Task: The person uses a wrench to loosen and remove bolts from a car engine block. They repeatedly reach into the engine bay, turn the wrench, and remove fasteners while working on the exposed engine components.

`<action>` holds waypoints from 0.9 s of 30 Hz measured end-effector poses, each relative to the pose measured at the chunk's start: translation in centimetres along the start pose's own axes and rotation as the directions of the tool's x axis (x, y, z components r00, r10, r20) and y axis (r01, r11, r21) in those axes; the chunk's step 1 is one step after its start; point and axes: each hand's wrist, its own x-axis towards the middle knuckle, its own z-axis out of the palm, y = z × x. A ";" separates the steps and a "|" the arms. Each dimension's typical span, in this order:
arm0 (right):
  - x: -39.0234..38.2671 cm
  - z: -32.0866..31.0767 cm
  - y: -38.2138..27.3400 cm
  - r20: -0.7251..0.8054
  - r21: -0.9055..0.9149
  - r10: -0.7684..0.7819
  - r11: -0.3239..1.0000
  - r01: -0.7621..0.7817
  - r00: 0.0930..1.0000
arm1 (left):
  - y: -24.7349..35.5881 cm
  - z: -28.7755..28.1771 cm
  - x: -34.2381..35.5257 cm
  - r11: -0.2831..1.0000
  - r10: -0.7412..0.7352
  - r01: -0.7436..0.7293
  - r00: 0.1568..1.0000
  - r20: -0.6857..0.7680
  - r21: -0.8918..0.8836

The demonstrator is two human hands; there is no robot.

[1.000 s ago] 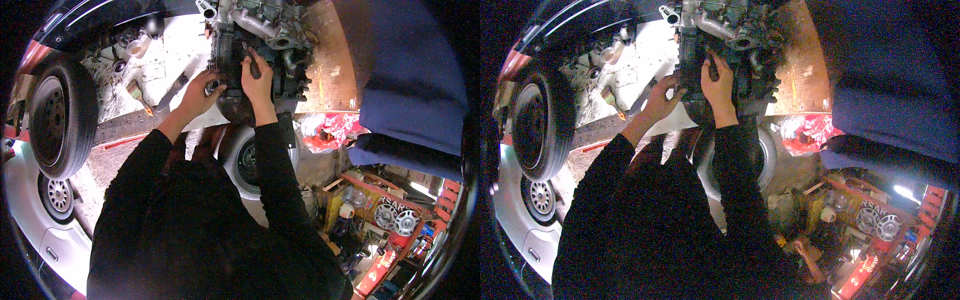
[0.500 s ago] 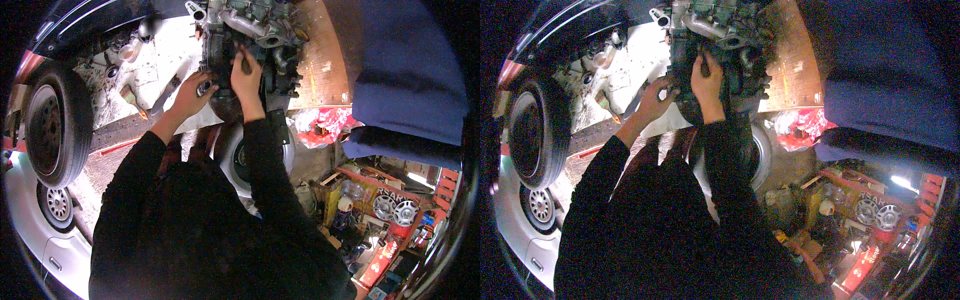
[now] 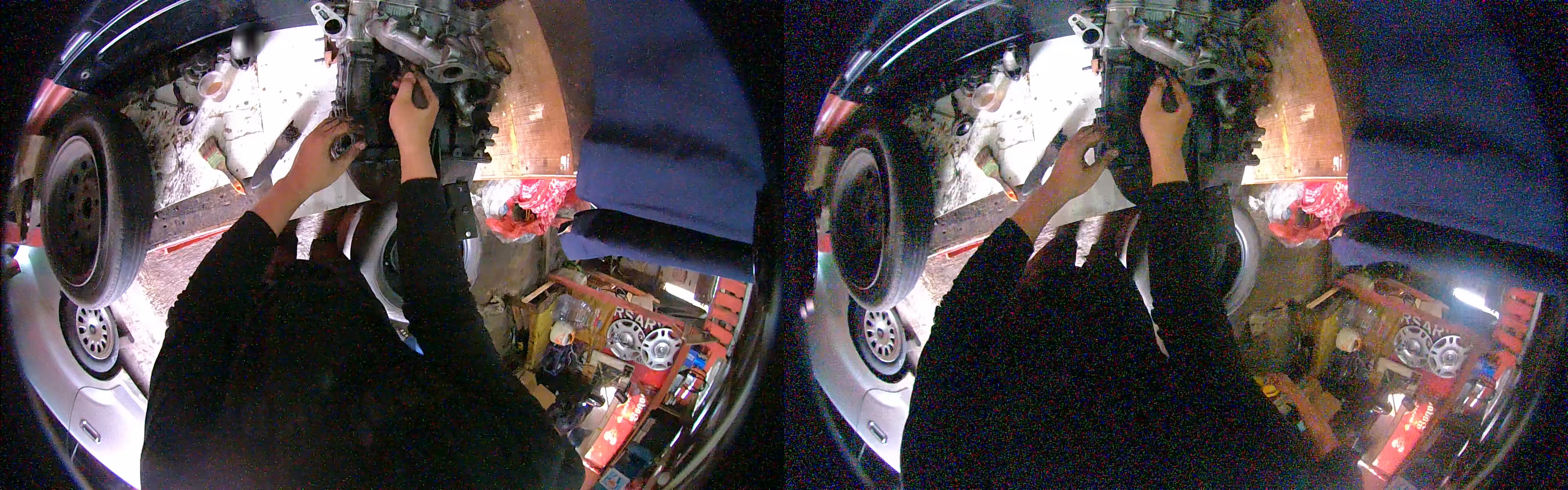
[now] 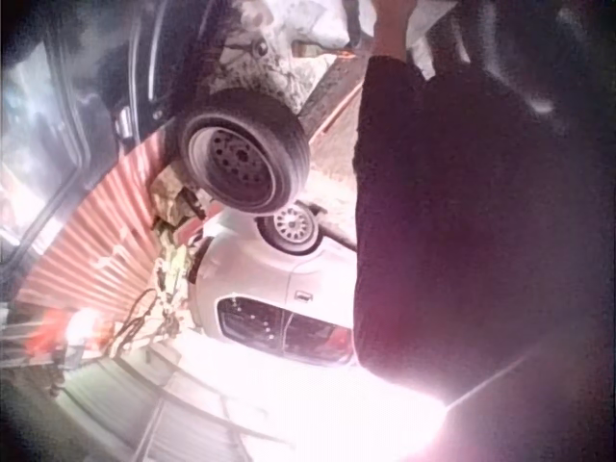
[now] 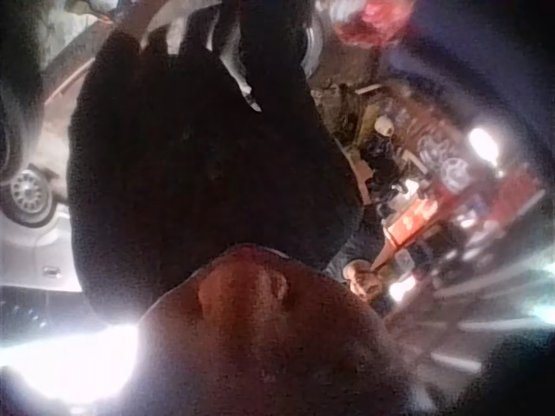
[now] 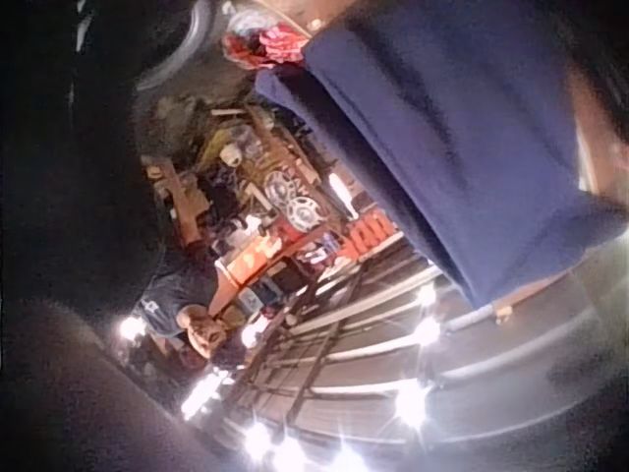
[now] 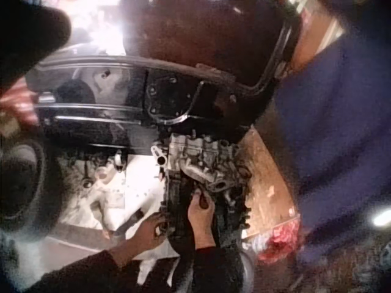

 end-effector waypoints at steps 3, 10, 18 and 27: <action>-2.5 0.3 -0.4 0.044 -0.003 -0.032 0.999 0.032 0.998 | -0.3 -0.4 -0.3 0.998 -0.064 0.064 0.998 0.016 0.009; -1.3 0.0 -5.5 -0.074 -0.014 0.149 0.989 -0.150 0.986 | -0.3 -0.5 0.1 1.000 -0.009 0.009 1.000 0.002 0.002; -4.6 -3.1 -5.7 0.146 0.225 0.159 0.956 -0.190 0.976 | -1.3 0.0 -0.4 0.998 -0.002 -0.001 0.999 0.048 0.059; -2.3 -5.0 -5.5 0.185 -0.041 0.165 0.986 -0.161 0.969 | -1.5 0.2 0.0 0.999 0.041 -0.041 0.998 0.052 0.013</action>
